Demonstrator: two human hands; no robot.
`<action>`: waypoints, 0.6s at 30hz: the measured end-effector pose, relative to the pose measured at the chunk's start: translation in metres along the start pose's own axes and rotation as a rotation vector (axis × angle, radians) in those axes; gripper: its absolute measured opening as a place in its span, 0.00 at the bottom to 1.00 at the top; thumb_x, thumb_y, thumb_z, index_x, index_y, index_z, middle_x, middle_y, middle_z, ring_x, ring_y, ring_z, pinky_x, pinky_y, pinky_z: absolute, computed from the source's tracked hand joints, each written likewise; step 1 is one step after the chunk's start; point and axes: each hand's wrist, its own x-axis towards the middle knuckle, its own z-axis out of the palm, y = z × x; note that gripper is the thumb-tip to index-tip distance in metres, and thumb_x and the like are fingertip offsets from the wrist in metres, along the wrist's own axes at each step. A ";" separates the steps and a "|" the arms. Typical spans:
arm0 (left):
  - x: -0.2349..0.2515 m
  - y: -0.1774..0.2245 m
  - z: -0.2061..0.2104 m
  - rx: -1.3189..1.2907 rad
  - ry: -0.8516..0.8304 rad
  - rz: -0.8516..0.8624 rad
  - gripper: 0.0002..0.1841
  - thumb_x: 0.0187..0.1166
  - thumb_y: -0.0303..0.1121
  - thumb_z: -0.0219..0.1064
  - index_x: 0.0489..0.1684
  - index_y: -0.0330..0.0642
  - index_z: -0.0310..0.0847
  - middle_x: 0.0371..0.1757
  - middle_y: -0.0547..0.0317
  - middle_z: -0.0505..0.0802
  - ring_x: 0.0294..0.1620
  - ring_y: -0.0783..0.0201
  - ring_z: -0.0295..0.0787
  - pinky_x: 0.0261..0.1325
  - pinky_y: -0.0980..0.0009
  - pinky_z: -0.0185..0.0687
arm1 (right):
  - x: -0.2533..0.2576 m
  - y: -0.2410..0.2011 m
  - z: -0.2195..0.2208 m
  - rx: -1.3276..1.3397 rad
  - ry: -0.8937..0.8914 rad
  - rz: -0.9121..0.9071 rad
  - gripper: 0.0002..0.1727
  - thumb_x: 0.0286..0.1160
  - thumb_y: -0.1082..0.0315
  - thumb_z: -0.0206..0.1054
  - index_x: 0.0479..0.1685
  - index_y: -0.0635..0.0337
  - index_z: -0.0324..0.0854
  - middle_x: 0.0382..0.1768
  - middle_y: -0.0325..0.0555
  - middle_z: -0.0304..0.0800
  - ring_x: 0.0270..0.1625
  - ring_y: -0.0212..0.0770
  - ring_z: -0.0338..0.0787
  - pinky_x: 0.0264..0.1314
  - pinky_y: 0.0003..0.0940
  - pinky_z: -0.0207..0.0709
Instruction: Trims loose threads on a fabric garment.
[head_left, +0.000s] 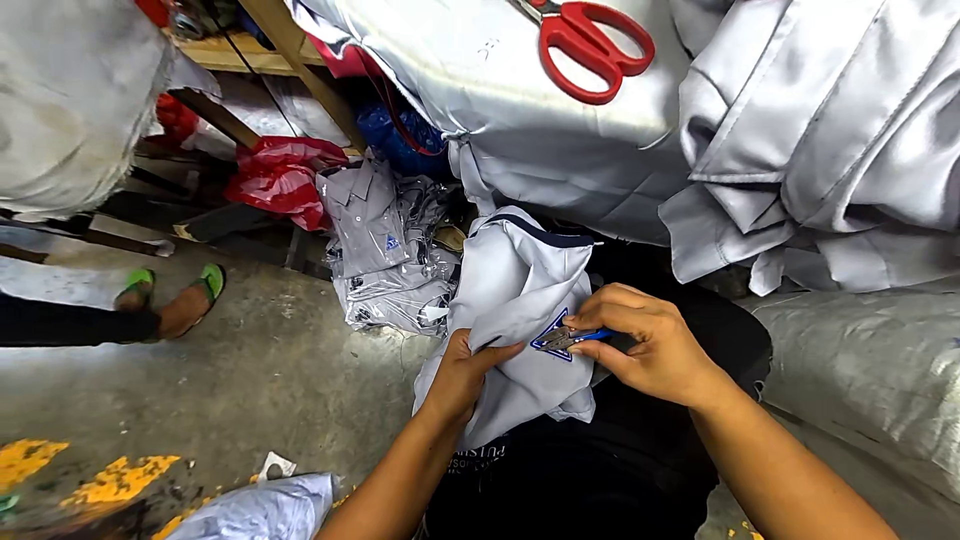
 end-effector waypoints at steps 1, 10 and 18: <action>0.000 0.001 0.000 0.000 0.003 -0.003 0.15 0.70 0.14 0.61 0.32 0.47 0.90 0.34 0.70 0.97 0.40 0.79 0.93 0.51 0.77 0.89 | 0.001 0.000 0.000 -0.015 -0.002 -0.011 0.11 0.73 0.62 0.74 0.41 0.60 0.95 0.42 0.39 0.93 0.51 0.28 0.88 0.56 0.21 0.81; 0.001 0.001 0.003 -0.012 0.023 -0.034 0.15 0.70 0.14 0.60 0.31 0.45 0.89 0.33 0.68 0.97 0.39 0.78 0.93 0.50 0.77 0.90 | 0.002 0.001 -0.002 -0.102 -0.016 -0.064 0.11 0.76 0.61 0.71 0.40 0.57 0.96 0.39 0.39 0.93 0.48 0.33 0.87 0.55 0.27 0.78; 0.000 -0.003 0.001 -0.003 0.029 -0.010 0.15 0.69 0.13 0.60 0.33 0.45 0.90 0.35 0.68 0.97 0.40 0.77 0.93 0.51 0.76 0.90 | 0.002 0.003 0.000 -0.067 -0.020 -0.029 0.10 0.75 0.62 0.72 0.38 0.58 0.95 0.39 0.38 0.93 0.48 0.31 0.87 0.54 0.25 0.78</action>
